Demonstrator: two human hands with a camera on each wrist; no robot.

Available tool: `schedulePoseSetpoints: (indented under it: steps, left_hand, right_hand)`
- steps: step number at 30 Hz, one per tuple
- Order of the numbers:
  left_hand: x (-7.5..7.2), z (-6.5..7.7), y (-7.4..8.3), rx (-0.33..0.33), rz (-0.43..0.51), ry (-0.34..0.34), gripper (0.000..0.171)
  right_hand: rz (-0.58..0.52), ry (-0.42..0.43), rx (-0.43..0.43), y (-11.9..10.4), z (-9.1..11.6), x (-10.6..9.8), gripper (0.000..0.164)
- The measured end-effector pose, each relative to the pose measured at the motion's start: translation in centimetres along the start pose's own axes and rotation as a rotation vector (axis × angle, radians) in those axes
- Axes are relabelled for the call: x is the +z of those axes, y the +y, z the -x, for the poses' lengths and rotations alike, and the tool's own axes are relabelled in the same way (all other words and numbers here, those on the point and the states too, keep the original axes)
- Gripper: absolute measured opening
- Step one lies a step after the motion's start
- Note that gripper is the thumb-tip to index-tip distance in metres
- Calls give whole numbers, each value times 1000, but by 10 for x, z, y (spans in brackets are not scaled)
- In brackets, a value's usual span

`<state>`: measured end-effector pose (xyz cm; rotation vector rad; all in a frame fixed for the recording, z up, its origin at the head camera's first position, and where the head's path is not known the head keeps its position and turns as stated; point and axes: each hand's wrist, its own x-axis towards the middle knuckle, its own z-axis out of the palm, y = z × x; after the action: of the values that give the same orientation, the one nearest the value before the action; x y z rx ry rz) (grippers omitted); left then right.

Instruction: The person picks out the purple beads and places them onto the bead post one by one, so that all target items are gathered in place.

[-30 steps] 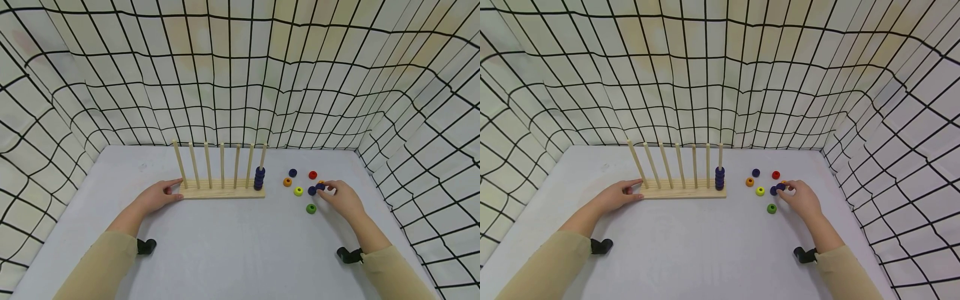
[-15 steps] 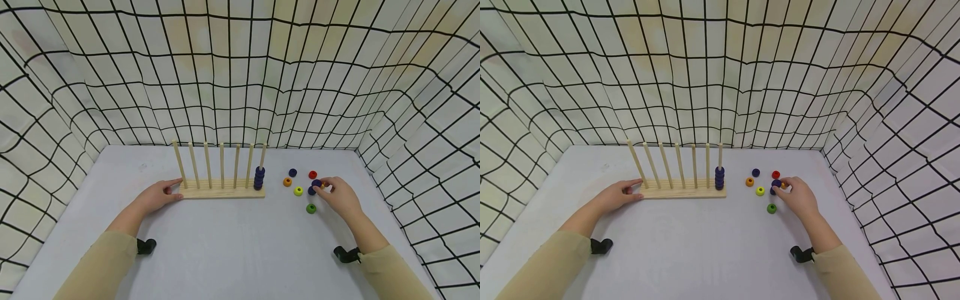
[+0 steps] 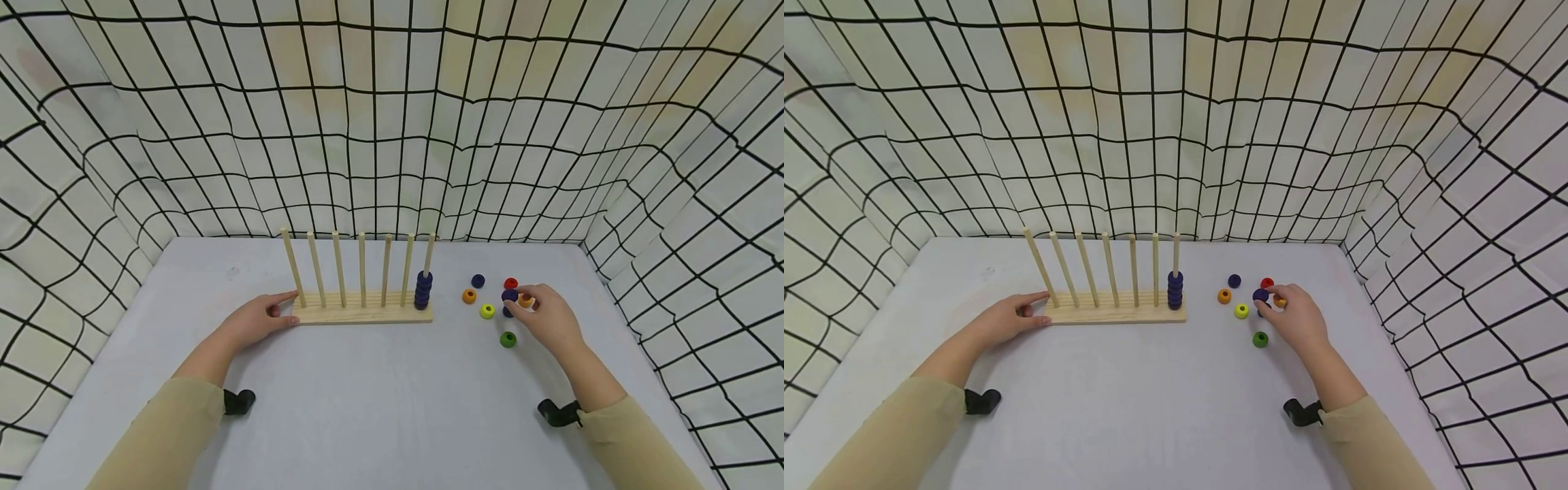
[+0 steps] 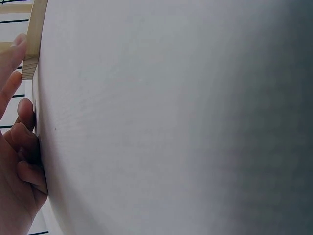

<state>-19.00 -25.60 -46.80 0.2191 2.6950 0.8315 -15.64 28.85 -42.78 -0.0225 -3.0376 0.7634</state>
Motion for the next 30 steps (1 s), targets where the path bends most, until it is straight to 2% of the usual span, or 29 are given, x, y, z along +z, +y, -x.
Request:
schedulePoseSetpoints:
  steps: [9, 20, 30]
  left_hand:
    - [0, 1, 1, -2, 1, -5, 75]
    - [1, 0, -1, 7, 0, 0, 77]
    - [1, -1, -1, 3, -1, -1, 78]
  right_hand:
    - [-24, 31, -27, -9, -1, 1, 52]
    - [-46, 89, -78, -19, -4, 5, 45]
    - [-63, 100, -79, -28, -4, 4, 44]
